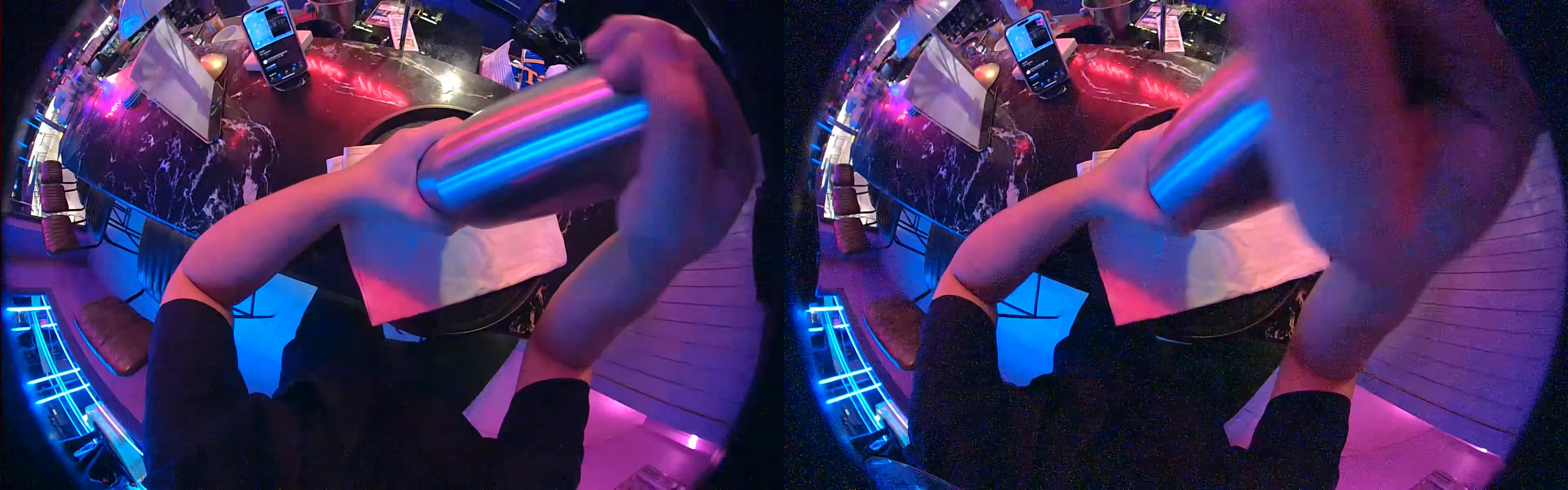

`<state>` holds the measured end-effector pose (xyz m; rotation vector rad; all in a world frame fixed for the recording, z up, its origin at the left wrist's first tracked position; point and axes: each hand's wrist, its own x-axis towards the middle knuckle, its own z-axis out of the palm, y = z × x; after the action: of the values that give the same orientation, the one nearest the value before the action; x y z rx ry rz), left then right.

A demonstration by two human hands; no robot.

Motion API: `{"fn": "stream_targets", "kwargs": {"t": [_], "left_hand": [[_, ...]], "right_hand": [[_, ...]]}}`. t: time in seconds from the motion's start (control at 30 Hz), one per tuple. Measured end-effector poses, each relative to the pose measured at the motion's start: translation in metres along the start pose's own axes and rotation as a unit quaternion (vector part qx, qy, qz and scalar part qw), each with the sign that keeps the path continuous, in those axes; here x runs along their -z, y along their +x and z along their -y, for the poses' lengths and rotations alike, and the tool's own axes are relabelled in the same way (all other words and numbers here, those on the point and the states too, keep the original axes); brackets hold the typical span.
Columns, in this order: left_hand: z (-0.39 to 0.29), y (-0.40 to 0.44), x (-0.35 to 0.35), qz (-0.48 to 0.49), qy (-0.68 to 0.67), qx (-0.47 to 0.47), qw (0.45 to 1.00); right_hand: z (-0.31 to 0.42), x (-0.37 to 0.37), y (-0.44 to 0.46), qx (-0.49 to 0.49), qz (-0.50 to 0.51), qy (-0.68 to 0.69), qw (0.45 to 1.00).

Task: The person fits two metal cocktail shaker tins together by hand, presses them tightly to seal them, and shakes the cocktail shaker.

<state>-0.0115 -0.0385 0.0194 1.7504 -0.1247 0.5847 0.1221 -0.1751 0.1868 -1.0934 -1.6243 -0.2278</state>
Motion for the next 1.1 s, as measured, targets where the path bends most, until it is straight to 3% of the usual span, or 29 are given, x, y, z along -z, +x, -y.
{"fn": "stream_targets", "kwargs": {"t": [0.2, 0.5, 0.7, 0.8, 0.9, 1.0, 1.1], "left_hand": [[-0.003, -0.001, 0.002, 0.041, -0.057, 0.069, 0.995], [-0.02, -0.003, -0.002, 0.018, 0.003, 0.028, 0.999], [-0.025, -0.006, -0.007, -0.003, 0.032, 0.019, 0.999], [-0.028, -0.005, -0.012, -0.021, 0.046, 0.017, 0.999], [-0.028, -0.003, -0.011, -0.008, 0.024, 0.03, 0.999], [-0.017, 0.002, -0.001, 0.051, -0.015, 0.041, 0.998], [-0.003, 0.002, -0.001, 0.054, 0.08, 0.038, 0.995]], "right_hand": [[0.028, -0.029, -0.013, 0.071, 0.014, 0.037, 0.997], [0.06, -0.051, -0.02, 0.248, 0.014, 0.068, 0.966], [0.06, -0.031, -0.018, 0.236, 0.12, 0.075, 0.961], [0.033, -0.014, 0.0, 0.212, 0.133, 0.167, 0.954], [0.011, 0.012, 0.017, 0.21, 0.182, 0.103, 0.955], [0.001, 0.015, 0.017, 0.099, 0.153, 0.132, 0.974], [0.007, 0.018, 0.015, 0.105, 0.095, 0.135, 0.981]]}}
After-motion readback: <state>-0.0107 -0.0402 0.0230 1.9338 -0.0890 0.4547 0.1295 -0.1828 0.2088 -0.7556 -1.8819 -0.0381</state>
